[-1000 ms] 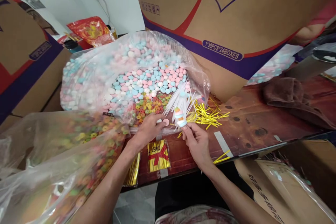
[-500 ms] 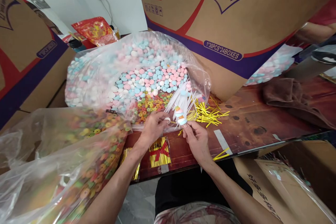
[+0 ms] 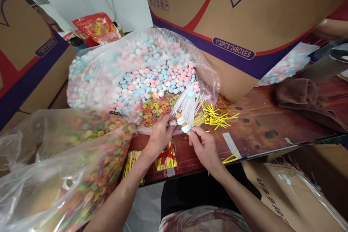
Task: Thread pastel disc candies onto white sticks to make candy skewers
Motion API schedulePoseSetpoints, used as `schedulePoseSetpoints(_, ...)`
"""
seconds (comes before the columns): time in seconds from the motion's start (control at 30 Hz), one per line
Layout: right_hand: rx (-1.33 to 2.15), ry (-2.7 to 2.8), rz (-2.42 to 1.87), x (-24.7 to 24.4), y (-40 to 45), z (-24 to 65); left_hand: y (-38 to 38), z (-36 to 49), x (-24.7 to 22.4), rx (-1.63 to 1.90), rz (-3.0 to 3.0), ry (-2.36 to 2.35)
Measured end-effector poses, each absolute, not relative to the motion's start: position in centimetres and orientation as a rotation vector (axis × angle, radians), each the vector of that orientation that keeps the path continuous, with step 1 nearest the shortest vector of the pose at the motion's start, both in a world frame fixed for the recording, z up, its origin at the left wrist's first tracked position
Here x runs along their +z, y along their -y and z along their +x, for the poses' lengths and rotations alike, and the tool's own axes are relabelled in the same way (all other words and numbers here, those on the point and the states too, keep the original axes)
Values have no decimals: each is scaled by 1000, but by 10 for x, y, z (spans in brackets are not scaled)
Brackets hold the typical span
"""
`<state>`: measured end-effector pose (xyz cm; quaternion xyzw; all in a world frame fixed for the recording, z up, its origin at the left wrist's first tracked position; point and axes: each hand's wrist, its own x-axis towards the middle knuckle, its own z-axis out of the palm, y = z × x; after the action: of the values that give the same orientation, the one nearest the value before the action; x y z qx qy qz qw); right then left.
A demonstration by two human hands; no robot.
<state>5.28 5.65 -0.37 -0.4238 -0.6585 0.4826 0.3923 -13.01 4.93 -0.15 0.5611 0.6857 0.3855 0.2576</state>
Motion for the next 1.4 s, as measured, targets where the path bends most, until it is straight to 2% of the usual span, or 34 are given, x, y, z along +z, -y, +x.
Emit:
schedulePoseSetpoints(0.2, 1219, 1826, -1045, -1, -47, 65, -46, -132, -4, 1441, 950, -1617)
schedulePoseSetpoints(0.5, 1230, 1886, -1074, -2, -48, 62, -41, -131, 3, 1554, 780, -1469)
schedulePoseSetpoints(1.07, 1320, 1965, -990, 1, -60, 67, -38, -141, -5, 1507, 883, -1529)
schedulePoseSetpoints(1.4, 1438, 1864, -1042, 2, -60, 61, -32, -146, -2, 1257, 1523, -1785)
